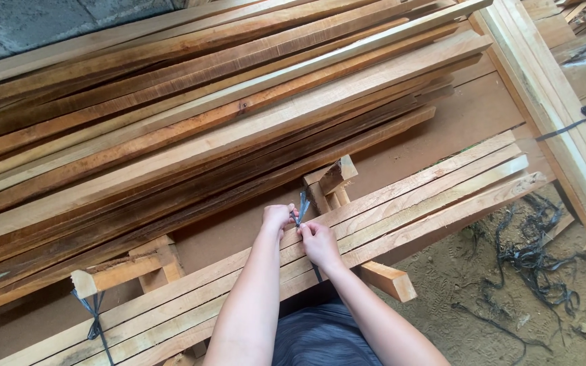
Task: The person stacks thin wooden planks on a wooden rack and secures them into bundles using black straps. They repeatedly align the planks, wrap the straps around the stack, and tie them off before moving the completed bundle aside.
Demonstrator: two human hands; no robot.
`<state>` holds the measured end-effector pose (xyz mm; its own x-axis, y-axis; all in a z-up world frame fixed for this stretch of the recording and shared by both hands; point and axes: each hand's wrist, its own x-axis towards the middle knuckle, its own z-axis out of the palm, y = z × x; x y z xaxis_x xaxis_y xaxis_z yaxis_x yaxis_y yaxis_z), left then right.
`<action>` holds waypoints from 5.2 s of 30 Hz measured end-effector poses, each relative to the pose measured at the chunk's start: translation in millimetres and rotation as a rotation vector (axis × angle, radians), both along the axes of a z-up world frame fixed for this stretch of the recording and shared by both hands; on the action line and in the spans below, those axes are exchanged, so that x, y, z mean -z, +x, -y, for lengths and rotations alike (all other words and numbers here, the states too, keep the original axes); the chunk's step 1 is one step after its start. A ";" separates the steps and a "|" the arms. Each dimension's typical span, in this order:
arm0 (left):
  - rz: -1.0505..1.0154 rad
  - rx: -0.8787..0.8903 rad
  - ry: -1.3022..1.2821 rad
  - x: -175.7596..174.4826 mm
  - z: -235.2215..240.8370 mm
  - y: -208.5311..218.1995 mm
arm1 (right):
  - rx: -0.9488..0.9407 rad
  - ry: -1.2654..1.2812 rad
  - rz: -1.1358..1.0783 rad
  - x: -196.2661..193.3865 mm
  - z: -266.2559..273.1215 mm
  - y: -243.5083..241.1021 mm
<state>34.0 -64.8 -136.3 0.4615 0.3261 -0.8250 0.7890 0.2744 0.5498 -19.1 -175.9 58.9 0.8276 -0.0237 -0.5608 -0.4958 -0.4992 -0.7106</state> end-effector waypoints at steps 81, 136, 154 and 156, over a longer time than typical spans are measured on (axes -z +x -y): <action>0.434 0.838 1.843 -141.8 7.8 -220.0 | -1.052 -0.753 1.276 51.1 78.7 -41.6; -0.094 -1.614 0.279 -182.2 -280.9 -357.5 | -1.674 -0.262 -0.272 -7.4 -490.6 -167.4; -0.129 -1.534 0.246 -185.7 -278.6 -357.6 | -1.491 -0.087 -0.101 -21.3 -459.5 -170.3; -0.132 -1.503 0.324 -180.6 -275.0 -357.3 | -1.525 0.019 0.325 -19.8 -426.4 -167.6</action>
